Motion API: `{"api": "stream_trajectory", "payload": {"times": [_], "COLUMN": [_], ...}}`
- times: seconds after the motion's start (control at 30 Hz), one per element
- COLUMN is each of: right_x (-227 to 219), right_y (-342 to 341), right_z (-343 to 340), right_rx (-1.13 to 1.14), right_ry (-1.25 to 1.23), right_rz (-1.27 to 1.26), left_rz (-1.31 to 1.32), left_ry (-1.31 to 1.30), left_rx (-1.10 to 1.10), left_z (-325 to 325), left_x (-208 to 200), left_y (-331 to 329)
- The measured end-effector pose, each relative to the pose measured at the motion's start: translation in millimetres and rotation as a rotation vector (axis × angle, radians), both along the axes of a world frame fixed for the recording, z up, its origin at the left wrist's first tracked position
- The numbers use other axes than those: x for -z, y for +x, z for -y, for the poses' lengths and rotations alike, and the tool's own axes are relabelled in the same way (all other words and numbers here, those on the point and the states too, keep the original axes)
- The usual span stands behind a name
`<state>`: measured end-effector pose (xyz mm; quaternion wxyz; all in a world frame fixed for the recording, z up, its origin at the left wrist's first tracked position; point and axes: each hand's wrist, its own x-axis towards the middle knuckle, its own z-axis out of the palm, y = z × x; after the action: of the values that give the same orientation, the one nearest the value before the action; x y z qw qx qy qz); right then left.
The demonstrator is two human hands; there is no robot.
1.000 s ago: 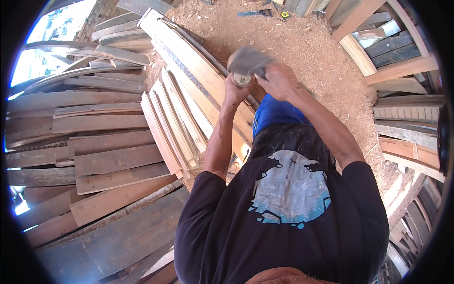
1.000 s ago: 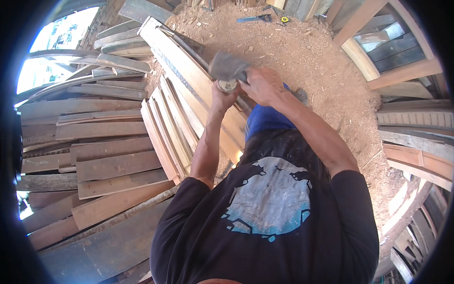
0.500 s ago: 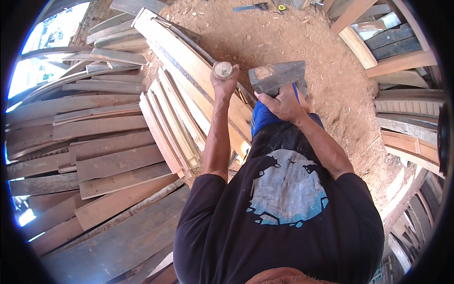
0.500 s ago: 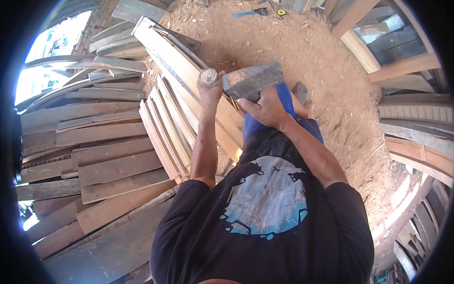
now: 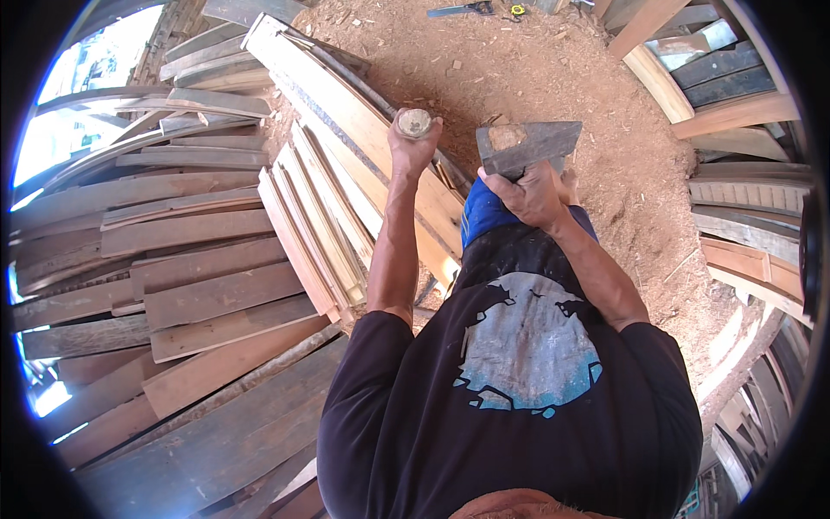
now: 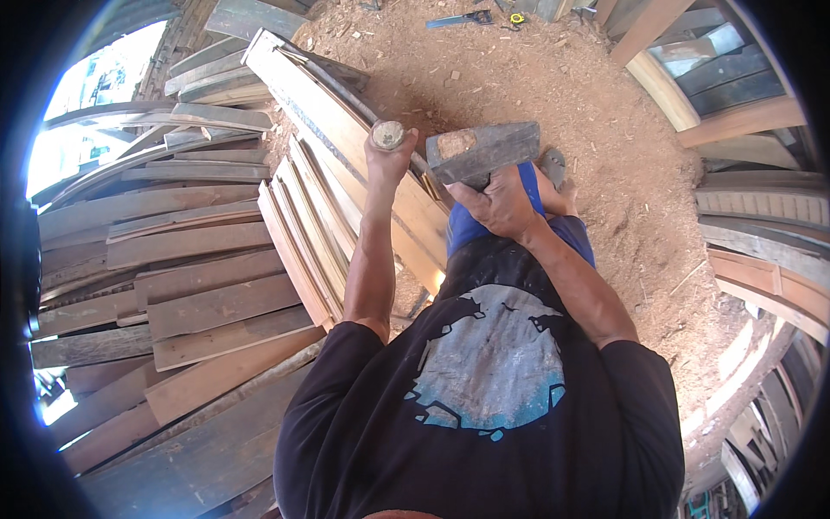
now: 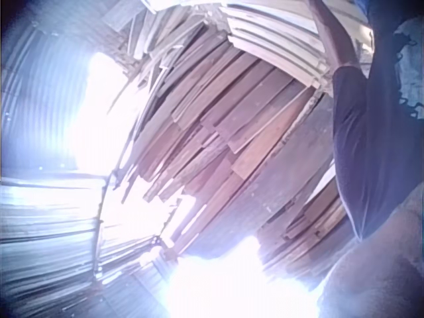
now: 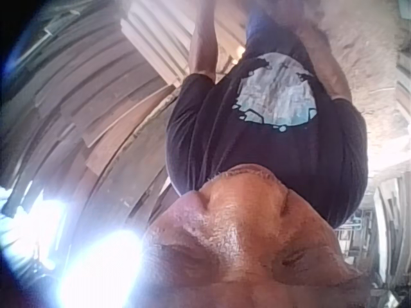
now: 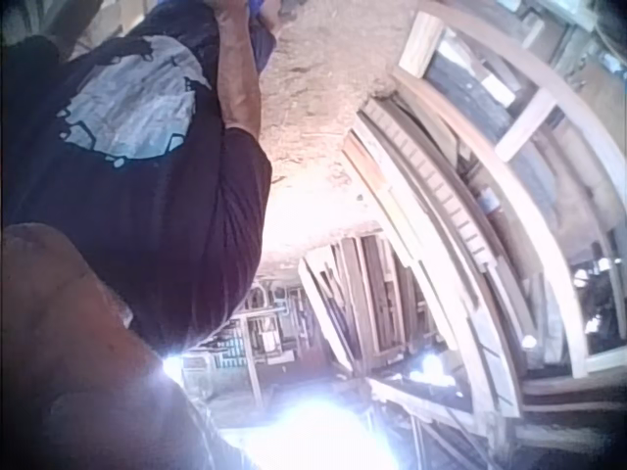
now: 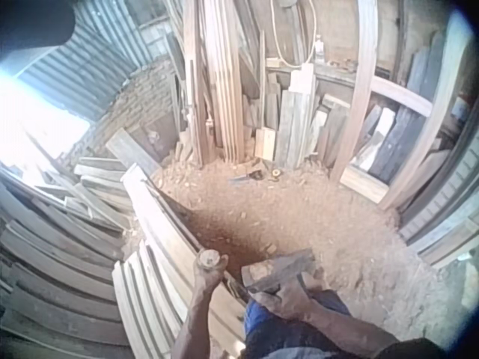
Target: The person uses a chisel and a wooden mallet to shape a long plank of wood. They repeatedly strike the chisel to remove material and smooth the surface, occasionally repositioning the plank.
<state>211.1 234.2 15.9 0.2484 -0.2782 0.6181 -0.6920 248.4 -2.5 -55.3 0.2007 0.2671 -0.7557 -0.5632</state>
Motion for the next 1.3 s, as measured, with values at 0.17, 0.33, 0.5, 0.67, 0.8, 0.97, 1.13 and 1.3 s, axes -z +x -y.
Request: {"api": "stream_trajectory", "payload": {"times": [0.17,0.33,0.5,0.67,0.8,0.97,1.13,1.3], "right_x": [-2.1,-3.6,-9.7,-12.8,-10.8,-16.8,-17.5,-15.0], "right_y": [-0.3,-1.6,0.4,-0.4,1.7,-8.8,-37.5,-48.8], "right_z": [1.4,0.1,8.0,9.1,9.3,16.9,43.6,50.8], "right_rx": [0.018,0.04,0.144,0.108,0.12,0.175,0.11,-0.194], "right_ry": [0.031,0.064,0.005,-0.004,-0.022,0.031,0.617,0.964], "right_rz": [-0.016,-0.03,-0.077,-0.046,-0.029,-0.291,-0.553,-0.592], "left_rz": [0.021,0.033,0.0,0.039,0.081,0.062,-0.109,0.186], "left_ry": [-0.009,-0.014,-0.035,0.011,0.019,-0.057,0.009,-0.207], "left_rx": [0.011,0.014,0.045,0.025,0.026,0.055,0.077,0.21], "left_z": [1.9,2.0,-1.3,-3.3,-3.4,-3.2,-18.0,-19.9], "left_x": [1.5,-0.4,2.2,-1.3,-6.3,3.0,11.1,28.5], "left_y": [-1.2,-1.3,1.0,0.6,-0.3,-3.7,-12.7,-3.3]}}
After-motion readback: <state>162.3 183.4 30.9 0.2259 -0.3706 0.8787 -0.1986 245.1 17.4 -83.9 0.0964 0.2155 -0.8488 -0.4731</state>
